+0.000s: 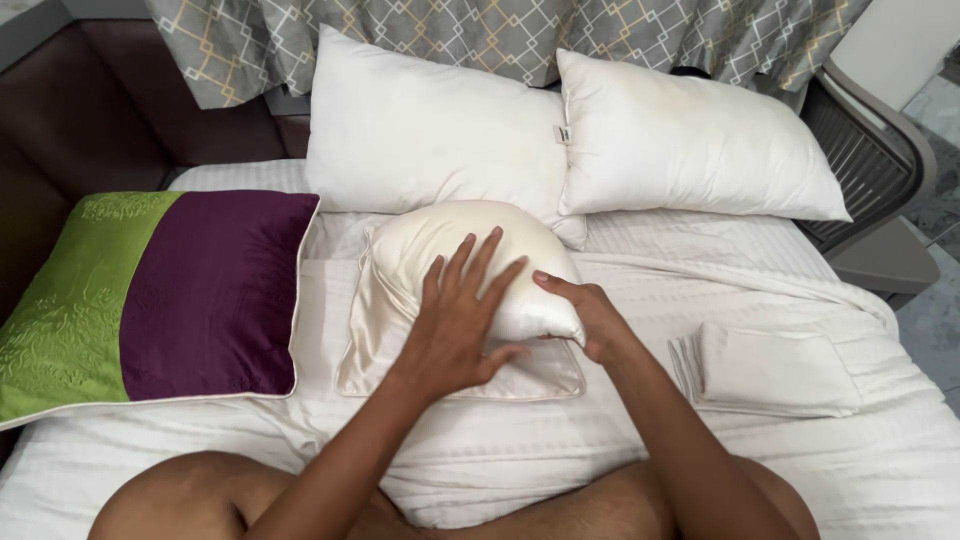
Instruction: The person sits on a bed and puts a satin pillowcase onto a pillow. They insert the pillow into the case, adjust the fabric, and zip the closure. They then handle a green and purple pillow and a folded pillowcase before arranging the pillows on the bed.
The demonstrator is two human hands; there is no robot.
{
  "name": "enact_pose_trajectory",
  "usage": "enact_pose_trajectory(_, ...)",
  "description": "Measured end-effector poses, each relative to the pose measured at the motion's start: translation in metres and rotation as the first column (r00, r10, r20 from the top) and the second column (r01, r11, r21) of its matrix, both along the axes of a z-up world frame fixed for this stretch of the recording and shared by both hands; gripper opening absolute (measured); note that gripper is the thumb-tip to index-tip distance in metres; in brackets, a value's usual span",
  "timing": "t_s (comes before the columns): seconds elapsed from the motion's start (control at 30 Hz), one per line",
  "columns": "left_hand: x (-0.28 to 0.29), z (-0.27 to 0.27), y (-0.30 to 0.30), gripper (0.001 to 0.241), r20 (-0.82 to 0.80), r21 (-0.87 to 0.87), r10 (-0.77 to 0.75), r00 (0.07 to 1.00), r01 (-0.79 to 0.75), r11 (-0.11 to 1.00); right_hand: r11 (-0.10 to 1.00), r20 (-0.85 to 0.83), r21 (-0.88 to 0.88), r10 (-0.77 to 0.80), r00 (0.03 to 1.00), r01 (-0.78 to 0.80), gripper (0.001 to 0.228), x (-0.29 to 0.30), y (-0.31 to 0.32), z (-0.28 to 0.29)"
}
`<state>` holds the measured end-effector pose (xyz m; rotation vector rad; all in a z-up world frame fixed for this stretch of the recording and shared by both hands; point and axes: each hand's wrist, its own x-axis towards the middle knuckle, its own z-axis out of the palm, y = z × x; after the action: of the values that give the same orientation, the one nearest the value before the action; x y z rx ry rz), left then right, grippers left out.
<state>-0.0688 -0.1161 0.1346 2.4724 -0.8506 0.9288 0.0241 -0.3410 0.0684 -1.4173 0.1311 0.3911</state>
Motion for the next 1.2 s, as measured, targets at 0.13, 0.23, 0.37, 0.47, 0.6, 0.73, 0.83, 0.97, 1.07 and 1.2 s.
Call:
enact_pose_trajectory(0.13,0.02,-0.009,-0.008,0.094,0.046,0.019,0.073,0.996,-0.074,0.997,0.995,0.025,0.039,-0.095,0.995,0.094,0.062,-0.01,0.008,0.016)
enact_pose_trajectory(0.23,0.048,-0.019,-0.001,0.077,0.04,0.035,0.216,0.975,-0.218,0.975,0.905,0.082,0.424,-0.011,0.997,-0.025,0.059,0.017,-0.01,-0.037)
enact_pose_trajectory(0.37,0.062,-0.011,0.01,0.054,-0.074,-0.105,0.222,0.972,-0.229,0.968,0.984,0.486,0.126,0.049,0.872,-0.126,0.032,0.027,0.0,-0.078)
enact_pose_trajectory(0.47,0.065,-0.007,0.015,0.046,-0.118,-0.158,0.207,0.971,-0.224,0.962,0.892,0.697,-0.451,0.337,0.633,0.02,0.037,0.0,0.032,-0.043)
enact_pose_trajectory(0.6,0.066,-0.009,0.021,0.043,-0.168,-0.175,0.184,0.968,-0.213,0.961,0.61,0.641,-0.758,0.629,0.44,0.231,0.029,-0.013,0.055,-0.031)
enact_pose_trajectory(0.73,0.055,0.002,0.016,0.043,-0.188,-0.188,0.165,0.968,-0.201,0.962,0.575,0.651,-0.755,0.713,0.26,0.315,0.04,-0.005,0.06,-0.036)
enact_pose_trajectory(0.83,0.043,0.01,0.003,0.052,-0.243,-0.08,0.219,0.945,-0.245,0.966,0.302,0.313,-0.946,0.739,0.597,0.122,0.033,0.009,0.057,-0.047)
enact_pose_trajectory(0.97,0.043,0.006,-0.01,0.068,0.002,0.066,0.189,0.982,-0.189,0.98,0.388,0.354,-0.92,0.748,0.561,0.063,0.049,0.028,0.041,-0.081)
enact_pose_trajectory(1.07,0.046,0.008,-0.012,0.062,0.11,0.05,-0.067,0.992,0.062,0.997,0.579,0.49,-0.815,0.665,0.563,0.025,0.062,0.018,0.044,-0.062)
enact_pose_trajectory(1.2,0.059,-0.007,-0.015,0.047,0.01,0.054,-0.161,0.987,0.16,0.986,0.554,0.477,-0.83,0.645,0.596,0.065,0.05,0.017,0.043,-0.052)
